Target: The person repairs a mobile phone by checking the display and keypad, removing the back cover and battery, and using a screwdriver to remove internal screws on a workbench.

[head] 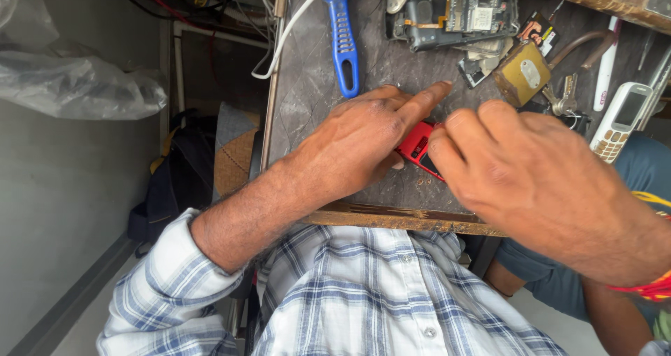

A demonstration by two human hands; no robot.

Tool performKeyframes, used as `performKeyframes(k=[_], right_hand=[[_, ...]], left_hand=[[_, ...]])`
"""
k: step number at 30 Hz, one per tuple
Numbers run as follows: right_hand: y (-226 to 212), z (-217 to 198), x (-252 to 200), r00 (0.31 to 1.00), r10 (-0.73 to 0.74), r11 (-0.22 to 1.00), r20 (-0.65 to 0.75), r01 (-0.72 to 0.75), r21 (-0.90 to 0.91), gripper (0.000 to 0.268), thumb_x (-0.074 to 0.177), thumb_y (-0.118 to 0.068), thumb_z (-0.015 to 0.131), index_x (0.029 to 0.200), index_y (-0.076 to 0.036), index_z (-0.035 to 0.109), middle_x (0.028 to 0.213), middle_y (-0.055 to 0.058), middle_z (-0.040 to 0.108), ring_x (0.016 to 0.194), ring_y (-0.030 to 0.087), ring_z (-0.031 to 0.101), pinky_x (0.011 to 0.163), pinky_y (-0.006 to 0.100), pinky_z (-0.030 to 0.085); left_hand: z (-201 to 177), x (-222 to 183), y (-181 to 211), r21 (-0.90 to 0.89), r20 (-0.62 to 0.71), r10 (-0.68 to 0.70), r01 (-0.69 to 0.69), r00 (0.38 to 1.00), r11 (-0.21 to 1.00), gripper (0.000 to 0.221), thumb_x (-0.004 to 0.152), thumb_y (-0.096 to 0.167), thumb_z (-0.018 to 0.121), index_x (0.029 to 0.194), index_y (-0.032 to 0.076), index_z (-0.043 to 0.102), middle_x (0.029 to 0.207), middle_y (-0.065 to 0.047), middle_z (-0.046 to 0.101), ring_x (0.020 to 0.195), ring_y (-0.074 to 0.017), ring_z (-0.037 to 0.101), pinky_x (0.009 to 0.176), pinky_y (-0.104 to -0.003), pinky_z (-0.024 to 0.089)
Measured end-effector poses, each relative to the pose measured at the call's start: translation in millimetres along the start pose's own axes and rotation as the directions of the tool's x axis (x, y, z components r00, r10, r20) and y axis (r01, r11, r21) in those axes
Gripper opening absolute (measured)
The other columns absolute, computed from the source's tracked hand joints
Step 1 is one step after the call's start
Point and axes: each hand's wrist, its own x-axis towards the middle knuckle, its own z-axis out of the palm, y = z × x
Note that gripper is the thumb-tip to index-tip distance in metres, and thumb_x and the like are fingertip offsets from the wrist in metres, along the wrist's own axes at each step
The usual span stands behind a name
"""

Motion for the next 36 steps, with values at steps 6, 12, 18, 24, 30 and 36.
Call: performKeyframes(k=[6, 12, 18, 24, 30, 36], right_hand=[[10.4, 2.5, 1.3, 0.987, -0.048, 0.998, 0.154, 0.053, -0.023, 0.012, 0.082, -0.020, 0.068, 0.085, -0.010, 0.061, 0.085, 0.001, 0.049, 0.082, 0.013, 0.057, 0.062, 0.026, 0.054], [18.6, 2.7, 5.7, 0.992, -0.088, 0.996, 0.089, 0.084, 0.043, 0.020, 0.077, -0.019, 0.070, 0.092, -0.008, 0.064, 0.087, 0.002, 0.050, 0.079, 0.012, 0.060, 0.058, 0.026, 0.055], [21.4, 1.2, 8.9, 0.971, -0.122, 0.991, 0.204, 0.131, -0.032, 0.028, 0.079, -0.019, 0.069, 0.101, -0.002, 0.064, 0.090, 0.004, 0.051, 0.079, 0.013, 0.063, 0.055, 0.026, 0.055], [18.3, 0.0, 9.7, 0.957, -0.099, 0.990, 0.274, 0.121, -0.067, 0.018, 0.085, -0.013, 0.067, 0.095, 0.001, 0.064, 0.084, 0.007, 0.051, 0.074, 0.014, 0.064, 0.053, 0.026, 0.055], [20.6, -0.8, 13.2, 0.961, -0.172, 0.979, 0.215, 0.192, -0.072, 0.017, 0.085, -0.009, 0.068, 0.092, 0.005, 0.063, 0.078, 0.006, 0.050, 0.075, 0.014, 0.065, 0.051, 0.027, 0.056], [25.9, -6.4, 16.7, 0.940, -0.154, 0.988, 0.304, 0.154, 0.025, 0.022, 0.079, -0.014, 0.070, 0.096, -0.003, 0.062, 0.086, 0.006, 0.051, 0.073, 0.012, 0.066, 0.053, 0.027, 0.057]], left_hand=[[4.2, 1.0, -1.9, 0.037, 0.039, -0.050, 0.049, 0.998, 0.998, 0.087, 0.081, -0.004, 0.073, 0.157, 0.006, 0.031, 0.103, -0.016, 0.069, 0.104, -0.0315, 0.066, 0.089, -0.041, 0.057], [4.6, 1.4, -3.1, 0.005, 0.012, -0.027, 0.026, 1.000, 1.000, 0.085, 0.083, -0.001, 0.073, 0.156, 0.003, 0.030, 0.101, -0.015, 0.069, 0.106, -0.0332, 0.066, 0.089, -0.042, 0.057], [4.4, 1.9, -3.5, -0.002, 0.041, -0.061, 0.061, 0.997, 0.998, 0.087, 0.081, -0.001, 0.075, 0.156, 0.004, 0.030, 0.101, -0.015, 0.068, 0.103, -0.0330, 0.066, 0.087, -0.043, 0.057], [3.8, 0.2, -2.8, -0.029, 0.044, -0.072, 0.073, 0.996, 0.997, 0.089, 0.080, 0.000, 0.076, 0.156, 0.005, 0.030, 0.104, -0.016, 0.066, 0.102, -0.0335, 0.066, 0.088, -0.043, 0.057], [2.7, 0.6, -2.1, -0.024, 0.017, -0.038, 0.039, 0.999, 0.999, 0.092, 0.077, -0.002, 0.077, 0.156, 0.005, 0.029, 0.107, -0.017, 0.066, 0.106, -0.0345, 0.065, 0.090, -0.042, 0.056], [4.2, 0.6, -2.7, -0.012, 0.004, -0.018, 0.018, 1.000, 1.000, 0.090, 0.079, -0.002, 0.077, 0.156, 0.005, 0.029, 0.108, -0.015, 0.067, 0.107, -0.0323, 0.065, 0.092, -0.041, 0.057]])
